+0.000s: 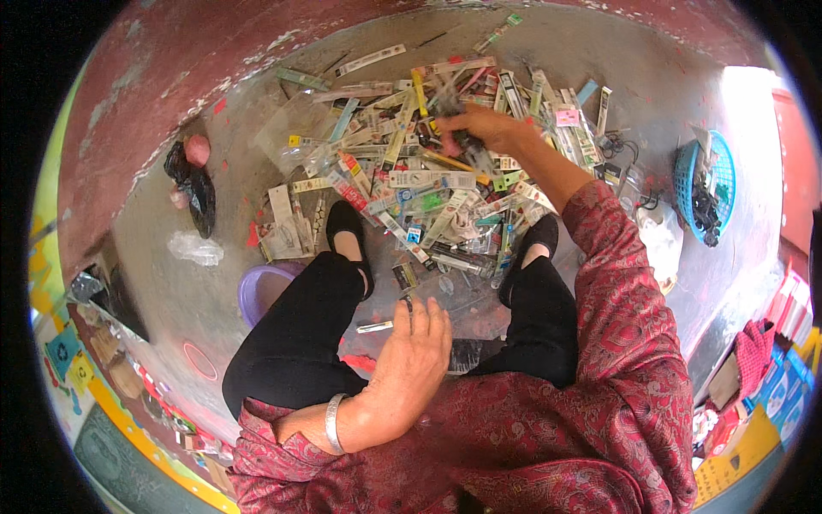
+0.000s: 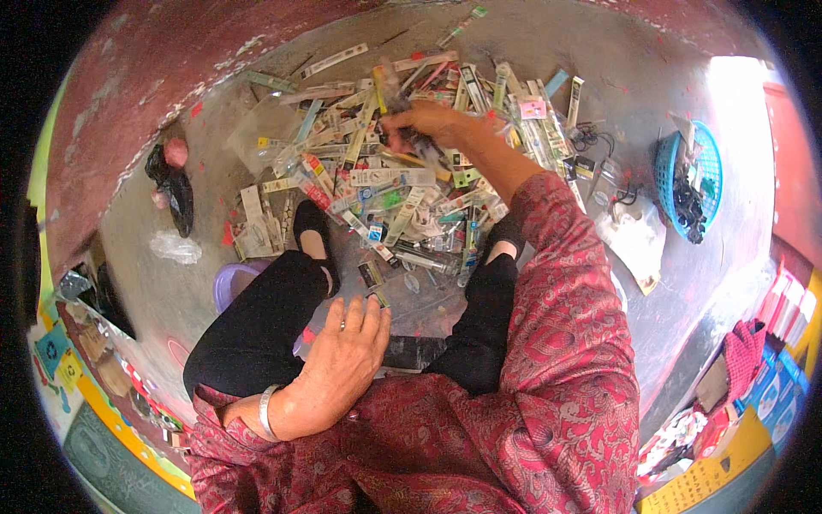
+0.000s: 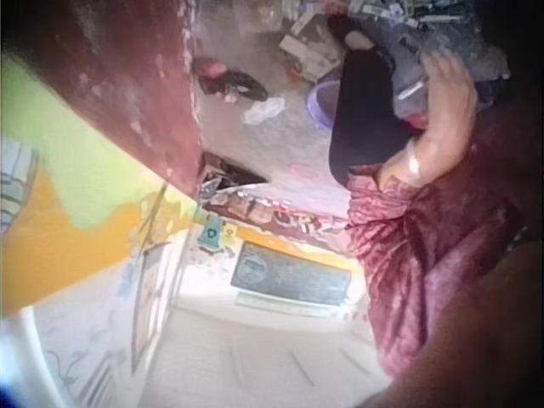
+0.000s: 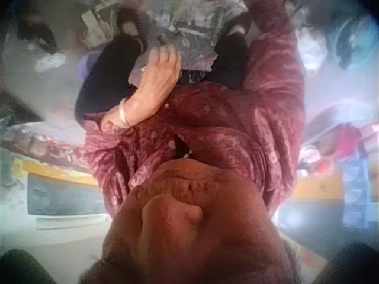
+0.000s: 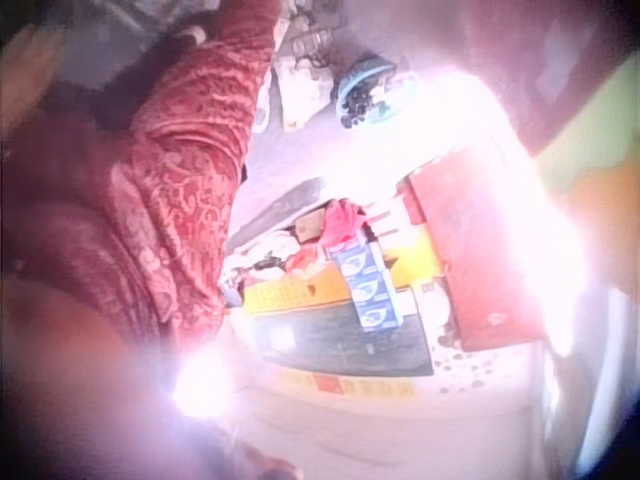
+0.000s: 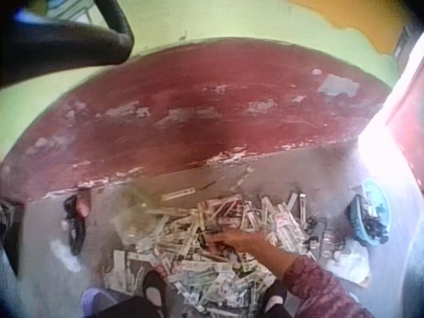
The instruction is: The person picks up several pens from a pile on the ground and wipes them with a cloth before placing them into a container.
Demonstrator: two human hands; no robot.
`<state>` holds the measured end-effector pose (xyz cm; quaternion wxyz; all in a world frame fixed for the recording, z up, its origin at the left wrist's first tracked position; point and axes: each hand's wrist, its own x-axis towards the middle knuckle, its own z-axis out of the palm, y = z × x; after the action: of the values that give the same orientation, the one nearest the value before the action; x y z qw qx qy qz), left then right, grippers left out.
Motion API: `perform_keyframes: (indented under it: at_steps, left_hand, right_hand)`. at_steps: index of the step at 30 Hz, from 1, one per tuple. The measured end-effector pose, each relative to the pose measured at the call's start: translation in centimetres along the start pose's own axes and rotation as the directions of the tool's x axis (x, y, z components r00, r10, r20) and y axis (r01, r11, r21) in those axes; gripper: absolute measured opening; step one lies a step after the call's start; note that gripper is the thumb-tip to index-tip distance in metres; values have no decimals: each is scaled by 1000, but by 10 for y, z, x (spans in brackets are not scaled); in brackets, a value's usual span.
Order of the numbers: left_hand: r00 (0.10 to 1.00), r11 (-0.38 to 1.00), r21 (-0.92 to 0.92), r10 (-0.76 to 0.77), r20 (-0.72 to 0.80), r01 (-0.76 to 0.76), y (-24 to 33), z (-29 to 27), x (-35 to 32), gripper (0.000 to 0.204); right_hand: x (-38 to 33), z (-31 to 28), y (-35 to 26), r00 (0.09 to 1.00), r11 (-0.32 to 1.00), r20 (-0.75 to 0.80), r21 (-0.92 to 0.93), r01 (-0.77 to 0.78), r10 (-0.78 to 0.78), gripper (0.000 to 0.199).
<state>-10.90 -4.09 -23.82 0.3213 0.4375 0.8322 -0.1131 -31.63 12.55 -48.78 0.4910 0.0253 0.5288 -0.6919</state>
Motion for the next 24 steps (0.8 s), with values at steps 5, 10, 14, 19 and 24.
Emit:
perform_keyframes:
  at_steps: [5,10,14,19,24]
  left_hand:
    - [999,999,-30,-36,-3,36,0,9,-7,42]
    - [998,998,-43,-54,11,55,-6,3,-19,43]
    - [998,995,-74,-64,-19,62,-15,7,-24,44]
    - [996,994,-77,-85,-30,82,-15,9,-36,45]
    - [993,993,-66,-103,-66,98,-2,20,-48,43]
  right_hand:
    - [57,85,22,1000,769,-30,-639,-16,-4,30]
    - [105,137,62,944,-47,158,-987,151,-290,26]
    - [120,127,84,940,-242,242,-953,183,-241,17]
    - [116,110,67,963,-227,57,-974,-5,-264,16]
    - [67,57,0,899,-85,-337,-924,-373,-280,24]
